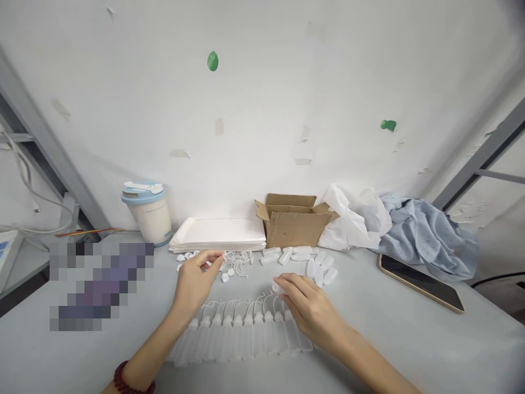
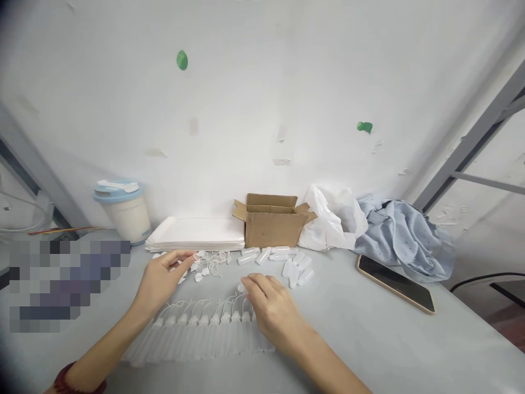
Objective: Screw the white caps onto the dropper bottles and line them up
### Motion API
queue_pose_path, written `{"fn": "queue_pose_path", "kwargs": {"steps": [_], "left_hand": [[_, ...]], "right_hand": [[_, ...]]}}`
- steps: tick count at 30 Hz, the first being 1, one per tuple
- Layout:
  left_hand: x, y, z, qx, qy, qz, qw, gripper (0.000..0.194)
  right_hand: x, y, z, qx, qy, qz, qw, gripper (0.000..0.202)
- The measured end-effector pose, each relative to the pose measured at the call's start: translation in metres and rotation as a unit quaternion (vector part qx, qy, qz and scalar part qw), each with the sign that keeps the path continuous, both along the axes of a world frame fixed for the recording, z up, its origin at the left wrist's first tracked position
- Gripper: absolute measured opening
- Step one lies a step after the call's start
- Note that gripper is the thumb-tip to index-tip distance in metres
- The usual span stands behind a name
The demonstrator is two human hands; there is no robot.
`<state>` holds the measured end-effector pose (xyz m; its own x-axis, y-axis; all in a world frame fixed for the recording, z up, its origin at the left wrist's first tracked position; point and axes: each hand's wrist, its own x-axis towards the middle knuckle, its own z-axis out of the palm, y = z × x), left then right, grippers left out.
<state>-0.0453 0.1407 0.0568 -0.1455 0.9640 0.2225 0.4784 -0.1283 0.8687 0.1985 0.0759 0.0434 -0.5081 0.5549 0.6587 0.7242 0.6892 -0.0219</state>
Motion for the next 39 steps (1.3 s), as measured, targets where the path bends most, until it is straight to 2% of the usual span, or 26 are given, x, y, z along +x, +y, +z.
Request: {"fn": "queue_pose_path", "kwargs": {"steps": [2, 7, 13, 16, 19, 23, 26, 29, 35, 39], "left_hand": [[0.002, 0.0, -0.001, -0.005, 0.0, -0.015, 1.0, 0.034], [0.004, -0.001, 0.0, 0.006, 0.076, -0.032, 0.997, 0.023], [0.003, -0.004, 0.004, 0.013, 0.036, -0.024, 0.999, 0.027], [0.003, -0.003, 0.004, 0.0, 0.066, -0.042, 0.997, 0.023], [0.003, -0.006, 0.006, 0.003, 0.085, -0.033, 0.996, 0.021], [0.017, -0.024, 0.011, 0.096, 0.076, -0.026, 0.992, 0.017], [0.035, -0.044, 0.011, 0.212, 0.072, -0.097, 0.97, 0.015], [0.049, -0.06, 0.01, 0.3, 0.067, -0.156, 0.939, 0.02], [0.053, -0.064, 0.009, 0.388, 0.089, -0.172, 0.901, 0.022], [0.053, -0.065, 0.006, 0.393, 0.088, -0.196, 0.894, 0.023]], "right_hand": [[0.0, -0.001, 0.001, -0.006, 0.0, 0.0, 1.0, 0.028], [-0.001, -0.002, 0.003, -0.029, -0.009, -0.002, 1.0, 0.03], [0.001, 0.0, -0.001, -0.038, -0.003, -0.003, 0.999, 0.028], [0.003, 0.0, -0.003, -0.065, 0.004, -0.006, 0.998, 0.029], [0.003, -0.002, -0.002, -0.081, 0.023, 0.003, 0.996, 0.03], [-0.004, -0.009, 0.007, -0.172, 0.109, 0.042, 0.978, 0.03], [-0.012, -0.018, 0.014, -0.236, 0.175, 0.064, 0.954, 0.026], [-0.017, -0.024, 0.015, -0.245, 0.21, 0.055, 0.945, 0.029], [-0.016, -0.021, 0.015, -0.265, 0.245, 0.045, 0.932, 0.024], [-0.014, -0.02, 0.014, -0.242, 0.248, 0.054, 0.936, 0.03]]}}
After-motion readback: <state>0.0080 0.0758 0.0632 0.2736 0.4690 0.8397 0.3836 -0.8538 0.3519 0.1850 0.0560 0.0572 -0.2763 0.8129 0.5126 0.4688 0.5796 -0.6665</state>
